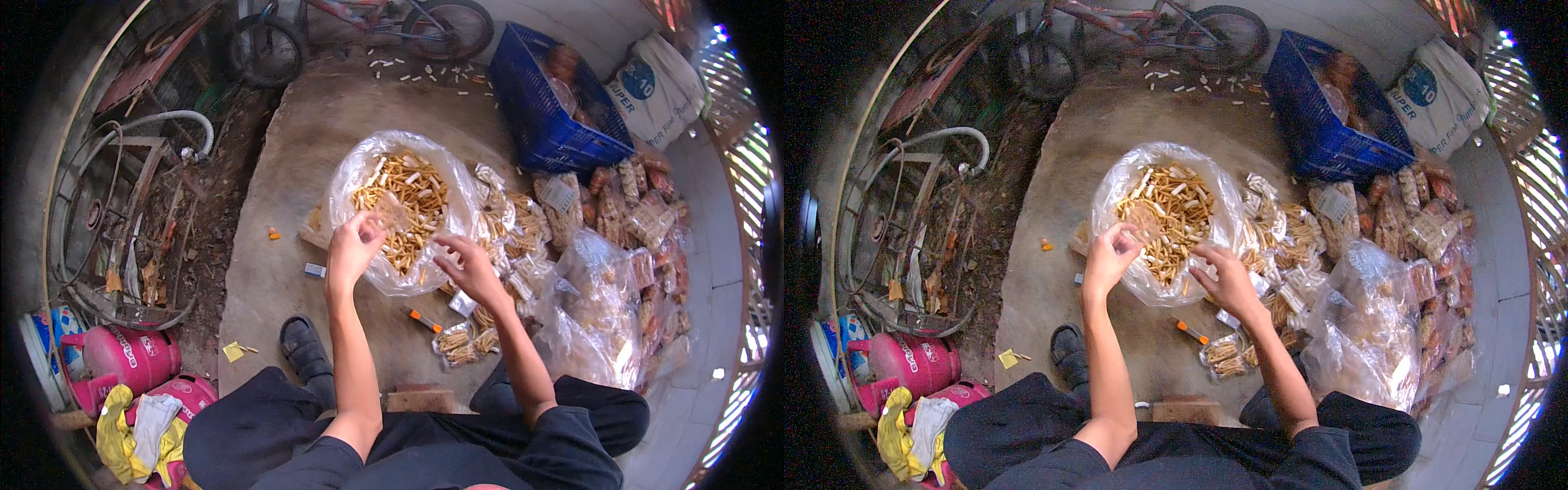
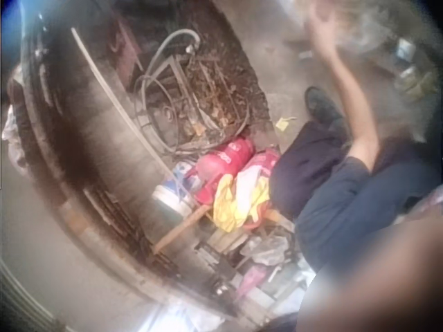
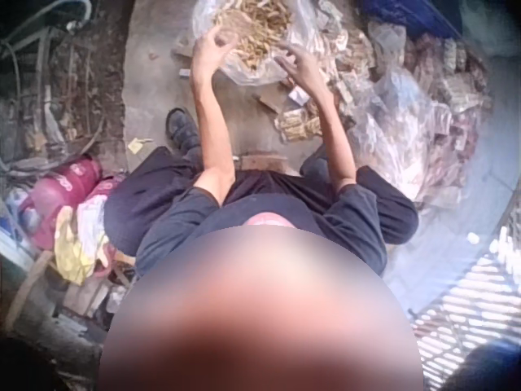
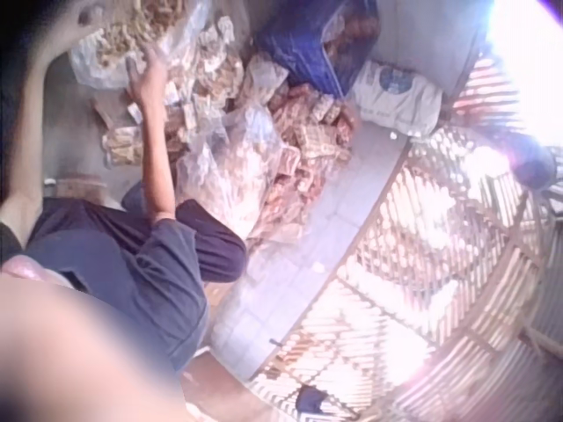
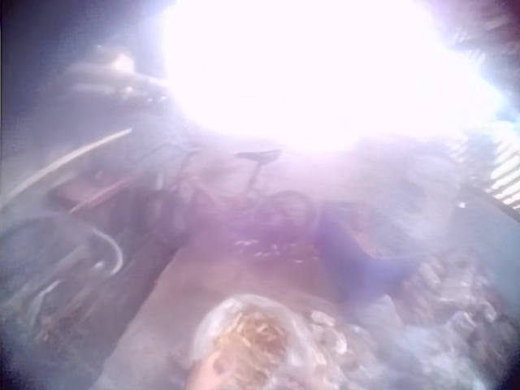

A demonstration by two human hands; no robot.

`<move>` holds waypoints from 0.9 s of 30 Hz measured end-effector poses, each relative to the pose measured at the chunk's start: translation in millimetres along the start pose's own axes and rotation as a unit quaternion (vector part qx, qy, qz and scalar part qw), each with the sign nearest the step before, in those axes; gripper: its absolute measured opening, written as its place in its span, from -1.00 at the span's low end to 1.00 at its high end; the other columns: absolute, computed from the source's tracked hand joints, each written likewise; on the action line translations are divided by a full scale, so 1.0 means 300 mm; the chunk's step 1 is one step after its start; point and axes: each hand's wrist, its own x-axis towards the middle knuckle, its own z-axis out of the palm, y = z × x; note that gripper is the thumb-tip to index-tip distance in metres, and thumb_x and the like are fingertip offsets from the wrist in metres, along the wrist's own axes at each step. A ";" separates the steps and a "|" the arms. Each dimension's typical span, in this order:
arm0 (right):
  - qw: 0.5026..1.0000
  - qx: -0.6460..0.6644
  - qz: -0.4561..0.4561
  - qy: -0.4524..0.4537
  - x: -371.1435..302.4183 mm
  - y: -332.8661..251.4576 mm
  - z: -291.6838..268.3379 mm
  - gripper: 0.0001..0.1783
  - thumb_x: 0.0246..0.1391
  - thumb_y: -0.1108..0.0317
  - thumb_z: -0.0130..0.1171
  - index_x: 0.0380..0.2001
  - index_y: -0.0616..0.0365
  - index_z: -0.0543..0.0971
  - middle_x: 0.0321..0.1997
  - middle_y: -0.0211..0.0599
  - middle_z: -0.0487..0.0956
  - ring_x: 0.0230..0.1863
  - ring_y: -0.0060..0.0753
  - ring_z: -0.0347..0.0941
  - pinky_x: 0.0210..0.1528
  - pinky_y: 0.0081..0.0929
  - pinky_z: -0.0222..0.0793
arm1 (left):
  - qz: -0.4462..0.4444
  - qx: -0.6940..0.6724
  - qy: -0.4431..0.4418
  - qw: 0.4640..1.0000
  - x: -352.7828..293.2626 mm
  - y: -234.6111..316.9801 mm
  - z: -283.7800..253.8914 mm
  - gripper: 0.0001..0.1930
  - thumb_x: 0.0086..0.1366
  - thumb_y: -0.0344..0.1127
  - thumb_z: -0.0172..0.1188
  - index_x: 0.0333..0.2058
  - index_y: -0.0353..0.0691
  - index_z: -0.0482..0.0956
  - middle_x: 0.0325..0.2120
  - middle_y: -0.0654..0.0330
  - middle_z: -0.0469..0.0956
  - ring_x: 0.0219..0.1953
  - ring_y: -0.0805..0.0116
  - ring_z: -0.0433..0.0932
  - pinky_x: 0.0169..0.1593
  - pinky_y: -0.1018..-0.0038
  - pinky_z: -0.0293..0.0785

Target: The person sorts snack sticks into small plastic bags by hand from a larger bag.

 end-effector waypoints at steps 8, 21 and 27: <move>1.000 -0.021 0.017 0.012 0.074 0.056 0.192 -0.59 -0.07 0.32 0.18 -0.11 0.23 0.47 -0.12 0.03 0.48 -0.07 0.04 0.38 0.00 -0.24 0.28 | -0.052 0.011 -0.006 0.999 -0.040 -0.033 -0.015 -0.70 0.01 -0.41 0.27 -0.22 -0.24 0.51 -0.63 0.27 0.49 -0.53 0.52 0.42 -0.36 0.51 0.38; 0.997 -0.012 -0.036 0.067 0.338 0.096 0.405 -0.35 -0.13 0.34 0.22 0.08 0.22 0.29 0.04 0.09 0.36 0.04 0.15 0.28 0.07 -0.15 0.21 | -0.084 -0.013 -0.005 0.996 -0.062 -0.083 -0.036 -0.70 0.01 -0.41 0.29 -0.23 -0.25 0.51 -0.67 0.32 0.43 -0.57 0.58 0.35 -0.42 0.55 0.34; 0.996 -0.018 0.014 0.091 0.355 0.092 0.444 -0.40 -0.12 0.25 0.21 0.00 0.29 0.34 -0.09 0.09 0.44 -0.12 0.07 0.41 -0.09 -0.17 0.32 | -0.079 -0.023 0.002 0.997 -0.066 -0.098 -0.039 -0.71 0.00 -0.42 0.29 -0.24 -0.24 0.51 -0.68 0.35 0.41 -0.57 0.60 0.33 -0.43 0.57 0.32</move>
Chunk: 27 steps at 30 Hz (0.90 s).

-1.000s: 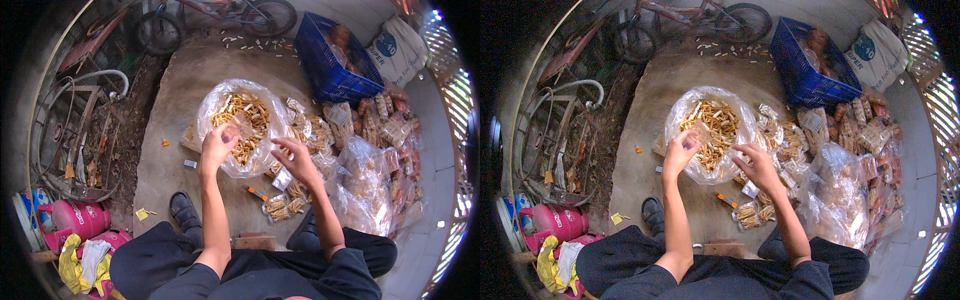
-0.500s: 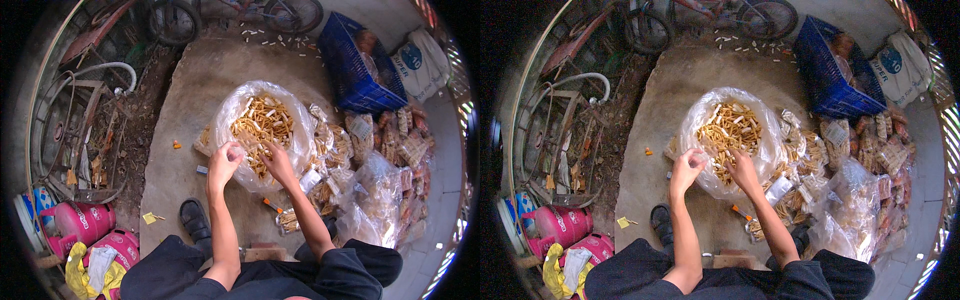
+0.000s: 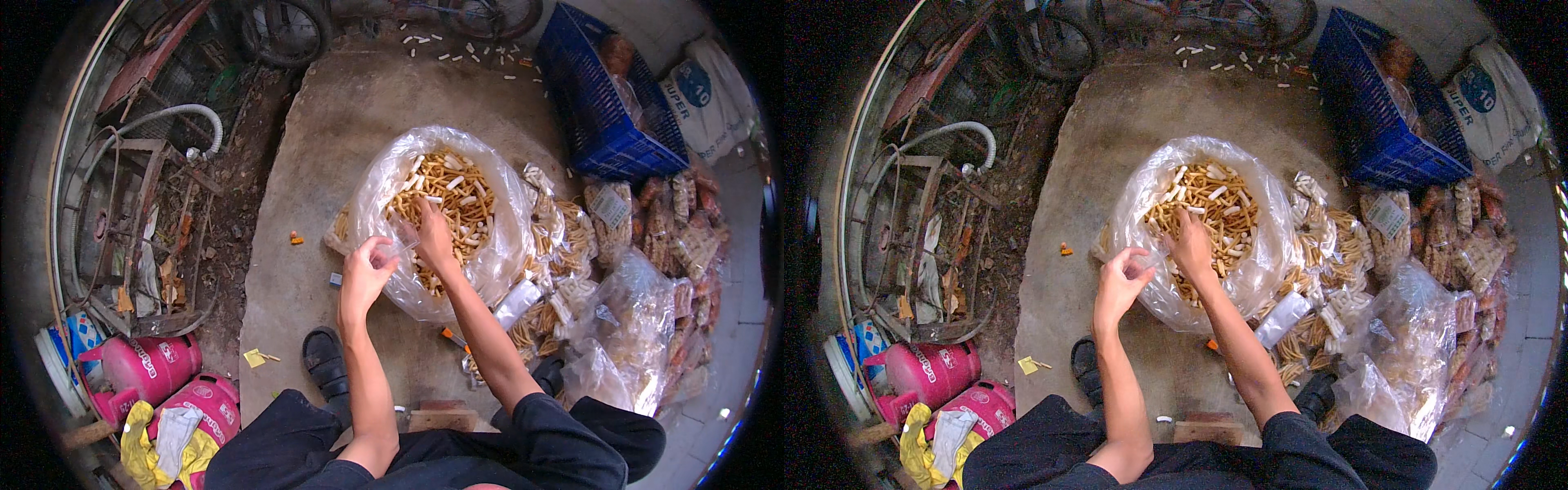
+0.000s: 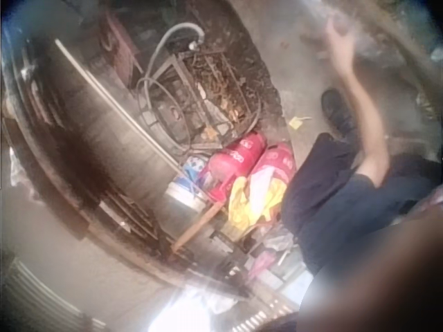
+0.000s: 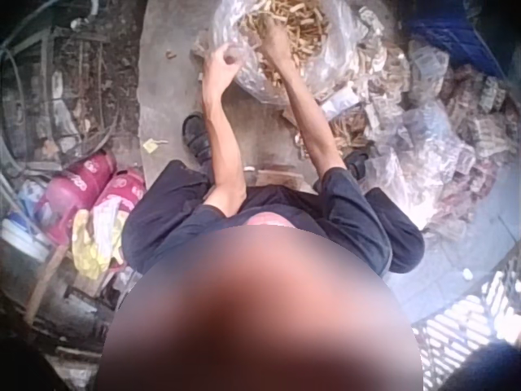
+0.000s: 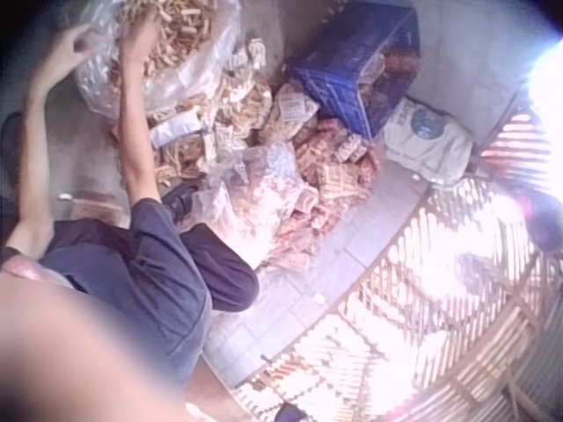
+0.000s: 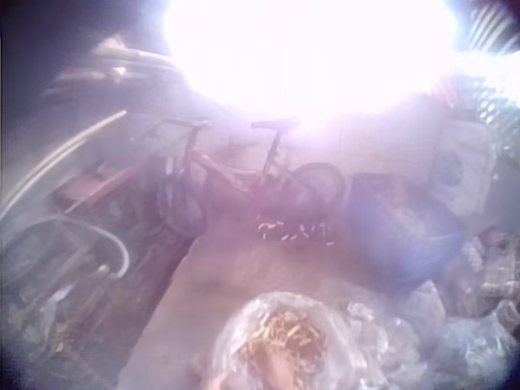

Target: The person sorts snack sticks into small plastic bags by hand from a larger bag.

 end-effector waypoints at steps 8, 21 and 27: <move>0.999 -0.028 -0.006 -0.023 0.009 -0.008 0.001 -0.64 -0.21 0.38 0.25 -0.24 0.13 0.51 -0.26 -0.02 0.47 -0.21 0.04 0.44 -0.22 -0.14 0.38 | -0.012 -0.010 -0.003 1.000 0.003 0.009 0.000 -0.71 0.01 -0.42 0.28 -0.24 -0.24 0.50 -0.66 0.34 0.43 -0.56 0.59 0.34 -0.42 0.57 0.32; 0.995 0.080 0.050 0.012 -0.095 0.012 -0.158 -0.73 -0.14 0.40 0.18 -0.28 0.21 0.58 -0.40 0.03 0.56 -0.42 -0.07 0.52 -0.31 -0.34 0.40 | 0.003 -0.014 0.007 1.000 0.006 0.005 -0.015 -0.69 0.00 -0.40 0.27 -0.22 -0.24 0.49 -0.65 0.24 0.46 -0.55 0.47 0.40 -0.39 0.49 0.37; 0.989 0.077 0.121 -0.039 -0.086 -0.020 -0.302 -0.70 -0.13 0.35 0.23 -0.25 0.20 0.58 -0.42 -0.02 0.58 -0.40 -0.24 0.53 -0.32 -0.40 0.39 | 0.018 -0.011 0.011 1.000 0.014 0.027 -0.015 -0.68 -0.01 -0.39 0.28 -0.22 -0.24 0.49 -0.63 0.22 0.49 -0.54 0.46 0.43 -0.38 0.48 0.37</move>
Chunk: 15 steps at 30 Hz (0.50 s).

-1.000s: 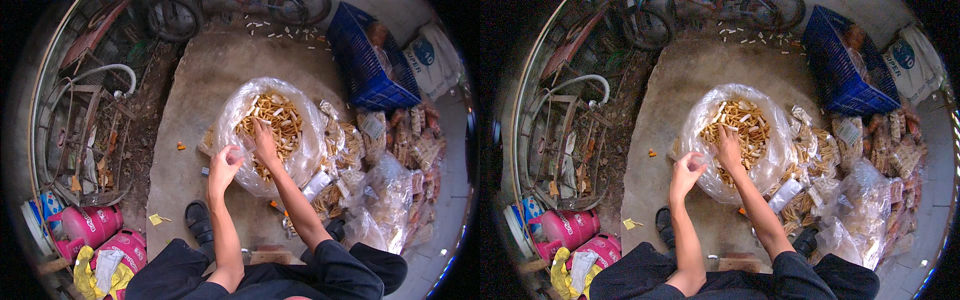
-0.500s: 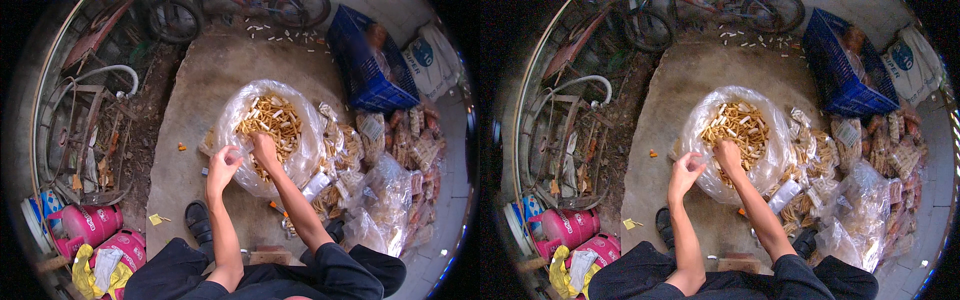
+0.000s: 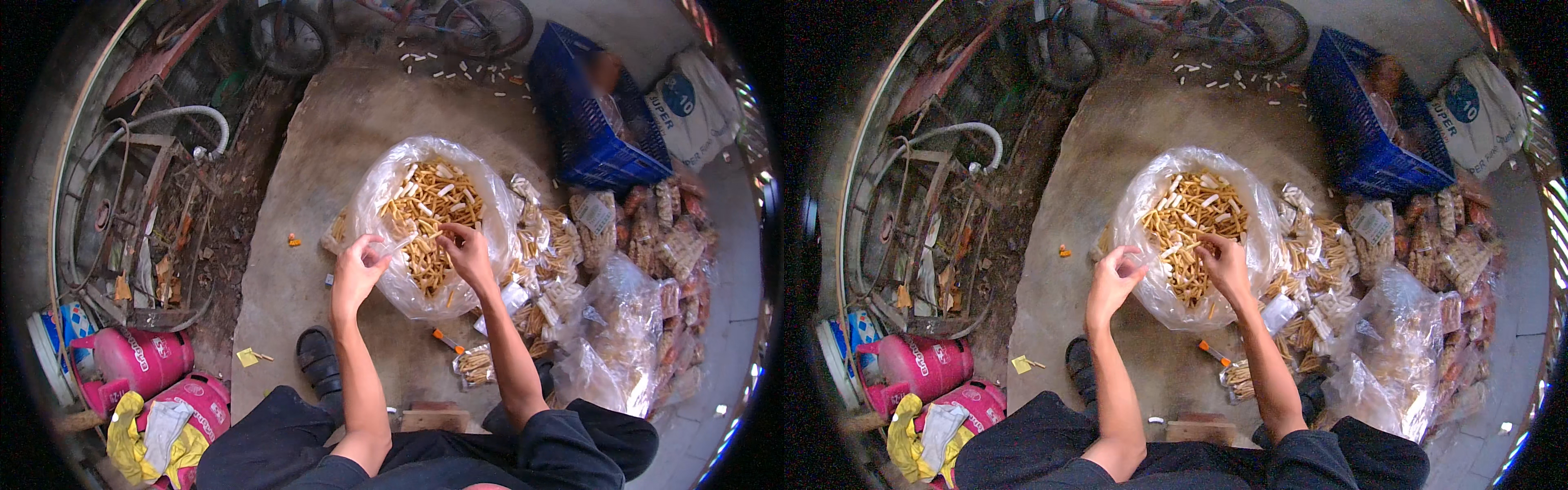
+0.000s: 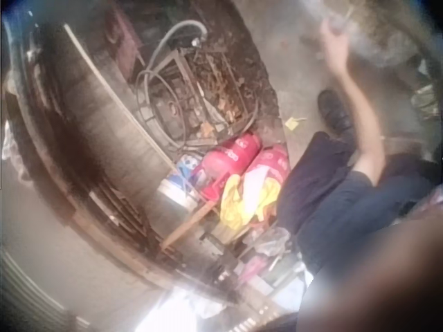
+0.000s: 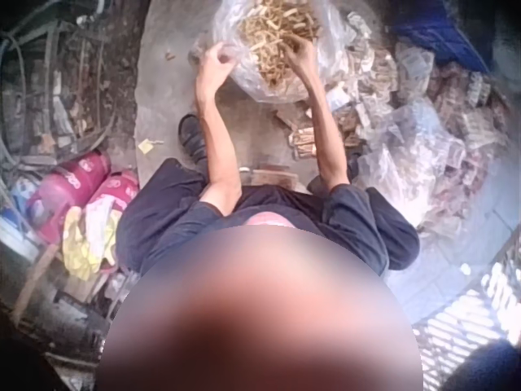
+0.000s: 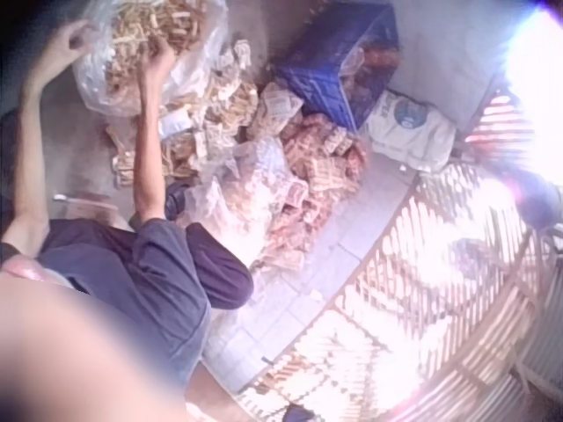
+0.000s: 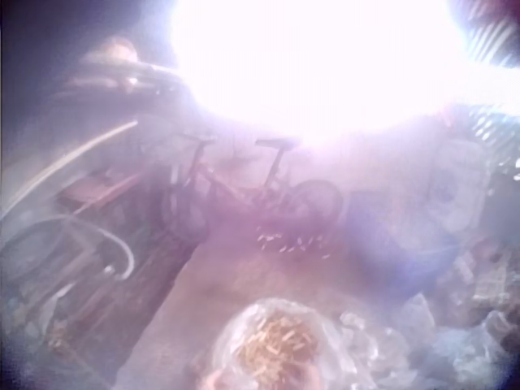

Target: The person sorts snack sticks into small plastic bags by hand from a larger bag.

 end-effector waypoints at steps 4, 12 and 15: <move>0.995 0.019 -0.080 0.051 -0.003 0.000 -0.034 -0.71 -0.15 0.31 0.26 -0.29 0.17 0.62 -0.36 -0.16 0.61 -0.35 -0.31 0.50 -0.26 -0.41 0.37 | 0.009 0.002 -0.005 1.000 0.006 0.029 0.010 -0.67 -0.01 -0.38 0.29 -0.20 -0.23 0.50 -0.63 0.22 0.49 -0.54 0.45 0.43 -0.38 0.48 0.38; 0.989 0.015 -0.116 0.087 0.004 -0.064 -0.075 -0.73 -0.16 0.33 0.29 -0.31 0.17 0.62 -0.41 -0.27 0.61 -0.42 -0.54 0.47 -0.31 -0.54 0.37 | 0.027 0.008 -0.010 1.000 0.016 0.052 0.015 -0.67 0.00 -0.37 0.29 -0.20 -0.23 0.51 -0.63 0.23 0.49 -0.55 0.45 0.43 -0.38 0.48 0.38; 0.989 0.034 -0.109 0.090 0.006 -0.078 -0.087 -0.75 -0.15 0.36 0.28 -0.33 0.19 0.63 -0.45 -0.29 0.61 -0.48 -0.62 0.41 -0.38 -0.60 0.35 | 0.037 0.004 -0.003 0.999 0.017 0.058 0.004 -0.67 0.01 -0.38 0.29 -0.20 -0.23 0.51 -0.63 0.24 0.48 -0.54 0.47 0.43 -0.39 0.49 0.38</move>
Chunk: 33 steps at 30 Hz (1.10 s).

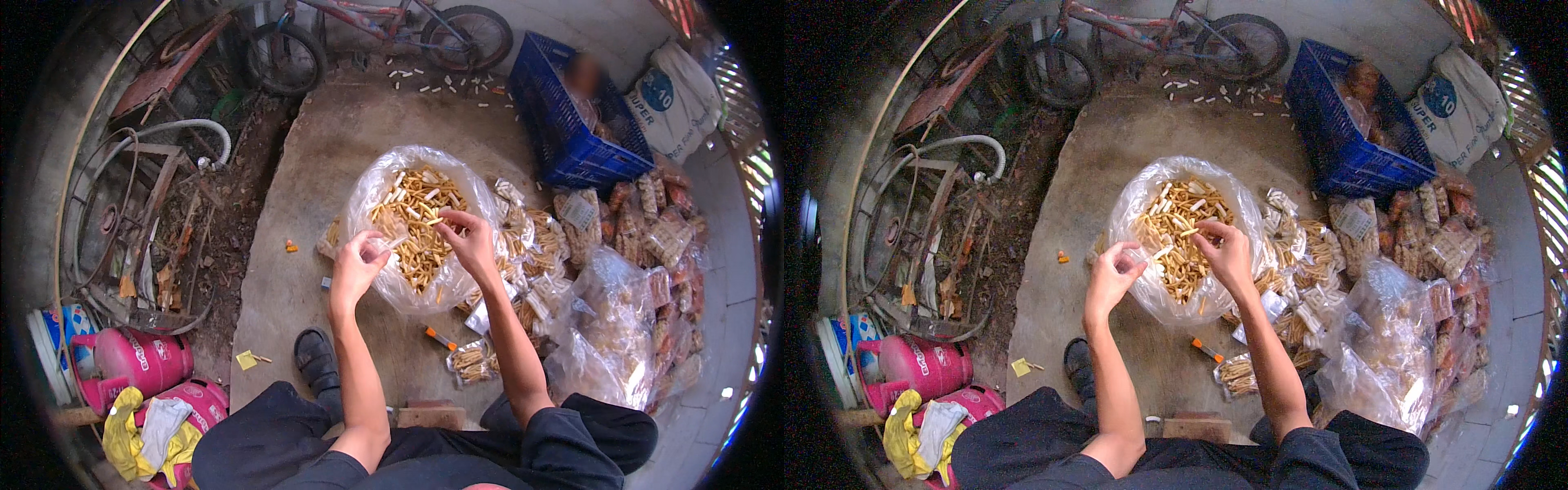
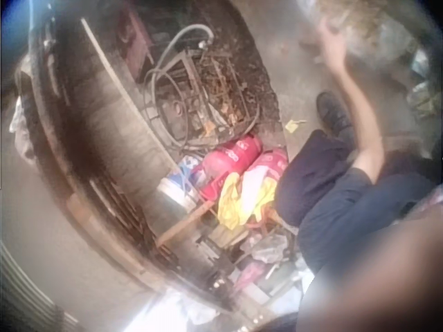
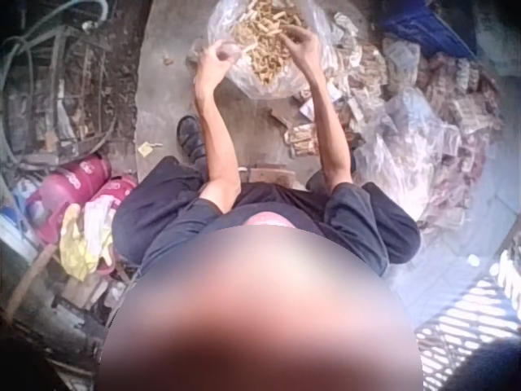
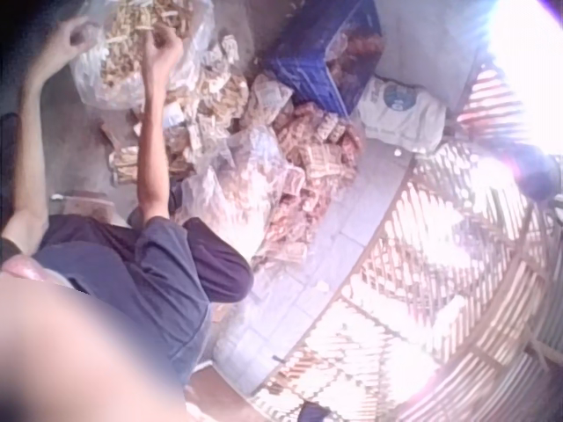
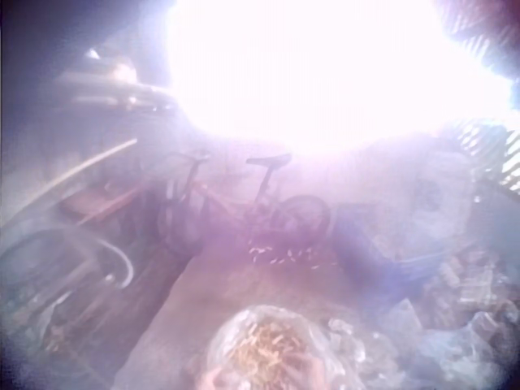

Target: The person sorts snack sticks into small plastic bags by hand from a larger bag.

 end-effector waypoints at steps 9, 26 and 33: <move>1.000 0.016 -0.024 0.005 -0.028 -0.040 -0.019 -0.74 -0.14 0.34 0.28 -0.31 0.15 0.63 -0.34 -0.26 0.62 -0.37 -0.51 0.50 -0.26 -0.57 0.39 | 0.011 0.005 0.002 1.000 -0.003 0.020 -0.019 -0.66 -0.01 -0.38 0.30 -0.20 -0.25 0.51 -0.63 0.24 0.49 -0.55 0.49 0.42 -0.40 0.50 0.37; 0.980 -0.062 -0.148 -0.121 -0.005 -0.100 -0.081 -0.78 -0.17 0.48 0.22 -0.34 0.21 0.59 -0.36 -0.10 0.56 -0.32 -0.09 0.50 -0.24 -0.35 0.39 | -0.013 0.112 0.020 0.993 0.005 0.030 0.030 -0.64 -0.07 -0.32 0.31 -0.21 -0.10 0.54 -0.60 0.18 0.53 -0.50 0.23 0.52 -0.35 0.37 0.41; 0.953 -0.121 -0.227 -0.160 0.014 -0.093 -0.045 -0.79 -0.17 0.49 0.19 -0.35 0.19 0.58 -0.36 -0.14 0.55 -0.28 -0.08 0.46 -0.22 -0.28 0.37 | 0.026 0.161 0.024 0.986 -0.011 0.038 0.031 -0.64 -0.07 -0.28 0.32 -0.21 -0.09 0.56 -0.55 0.15 0.54 -0.44 0.16 0.53 -0.29 0.32 0.42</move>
